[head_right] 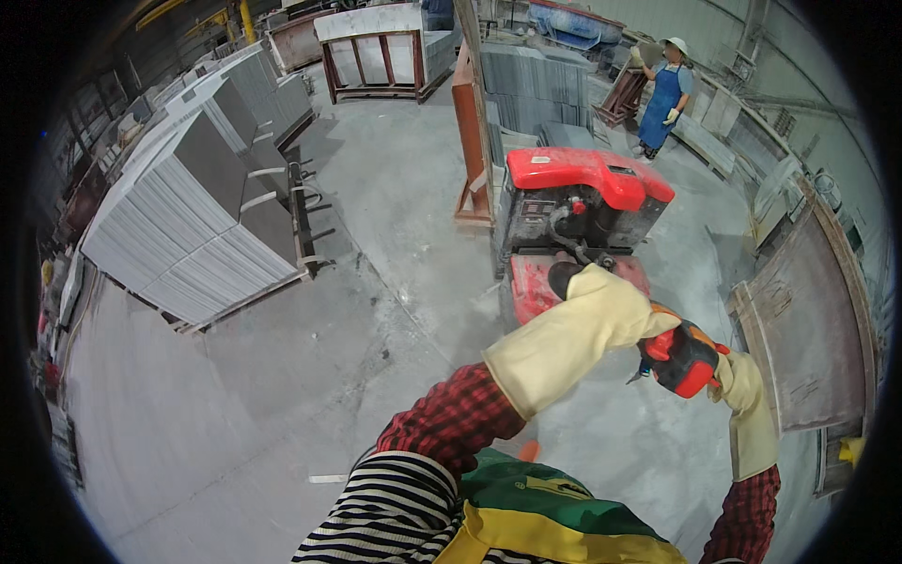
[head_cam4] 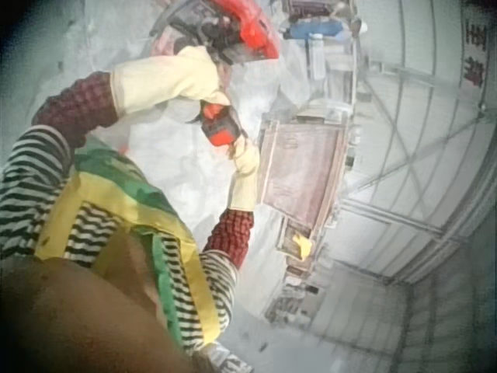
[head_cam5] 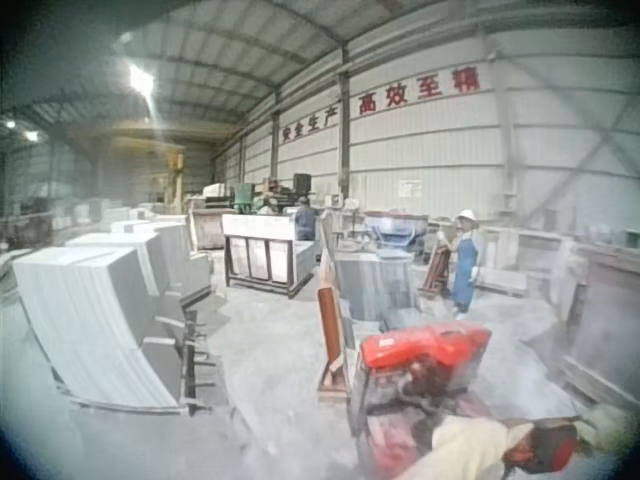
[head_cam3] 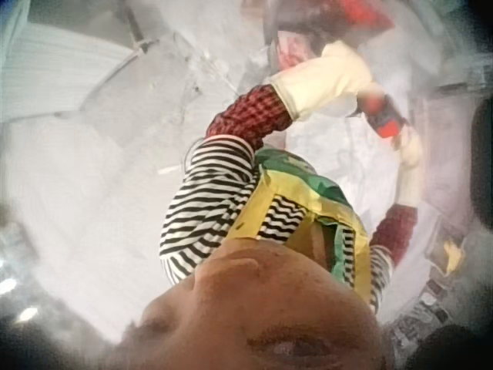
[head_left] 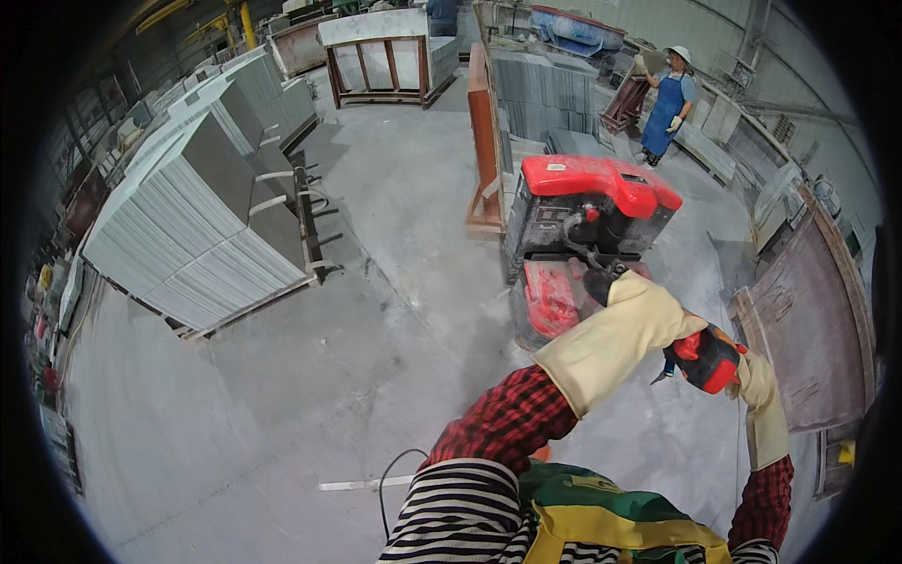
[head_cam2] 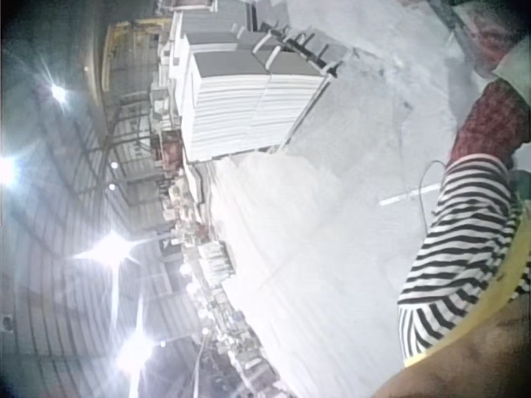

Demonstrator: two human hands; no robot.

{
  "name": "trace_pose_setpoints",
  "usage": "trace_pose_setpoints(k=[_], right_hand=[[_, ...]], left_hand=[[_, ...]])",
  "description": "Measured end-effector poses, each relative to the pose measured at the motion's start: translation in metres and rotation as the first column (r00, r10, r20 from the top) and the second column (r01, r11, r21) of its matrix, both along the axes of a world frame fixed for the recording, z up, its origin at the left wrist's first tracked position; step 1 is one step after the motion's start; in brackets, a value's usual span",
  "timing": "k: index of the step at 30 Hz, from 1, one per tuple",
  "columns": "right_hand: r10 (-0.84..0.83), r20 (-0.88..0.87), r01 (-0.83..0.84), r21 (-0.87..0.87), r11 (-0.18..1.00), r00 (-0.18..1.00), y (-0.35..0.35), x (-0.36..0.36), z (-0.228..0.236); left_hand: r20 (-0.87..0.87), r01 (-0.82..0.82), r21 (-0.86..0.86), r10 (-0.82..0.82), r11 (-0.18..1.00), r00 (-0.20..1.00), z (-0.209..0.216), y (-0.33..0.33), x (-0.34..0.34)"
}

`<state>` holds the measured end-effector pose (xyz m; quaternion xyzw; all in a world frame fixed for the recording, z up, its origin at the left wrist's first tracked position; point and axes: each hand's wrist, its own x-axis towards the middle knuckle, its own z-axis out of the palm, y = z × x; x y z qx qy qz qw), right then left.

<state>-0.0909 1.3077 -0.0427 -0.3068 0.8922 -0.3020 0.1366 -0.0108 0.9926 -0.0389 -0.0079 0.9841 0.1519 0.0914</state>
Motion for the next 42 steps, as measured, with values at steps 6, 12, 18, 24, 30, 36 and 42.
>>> trace_pose_setpoints(k=[6, 12, 18, 24, 30, 36, 42], right_hand=[[-0.071, 0.062, 0.066, 0.07, 0.995, 0.996, -0.009, -0.039, -0.007], [-0.081, 0.041, 0.076, 0.094, 0.993, 0.996, -0.026, -0.093, 0.005], [0.016, -0.01, -0.014, 0.107, 0.994, 1.0, -0.027, -0.171, -0.019], [0.009, 0.018, -0.01, 0.051, 0.999, 1.0, -0.009, -0.233, -0.028], [0.079, 0.0, -0.079, 0.008, 0.997, 0.997, 0.039, -0.312, -0.016], [0.284, 0.008, -0.283, 0.112, 0.953, 0.959, 0.047, -0.39, -0.015], [0.357, -0.004, -0.354, 0.124, 0.927, 0.934, 0.047, -0.46, 0.01]], left_hand=[[-0.173, -0.102, 0.15, 0.128, 0.983, 0.977, -0.001, -0.002, -0.03], [-0.098, -0.136, 0.175, 0.154, 0.975, 0.983, 0.005, -0.019, -0.079], [-0.094, -0.195, 0.138, 0.209, 0.971, 0.973, -0.011, -0.021, -0.134], [-0.02, 0.051, 0.007, -0.05, 0.999, 0.999, -0.014, 0.005, -0.193], [-0.039, -0.117, 0.011, 0.117, 0.993, 0.992, -0.008, 0.051, -0.264], [0.02, -0.209, 0.018, 0.208, 0.978, 0.978, -0.007, 0.081, -0.306], [-0.046, -0.195, -0.113, 0.191, 0.974, 0.981, -0.012, 0.11, -0.372]])
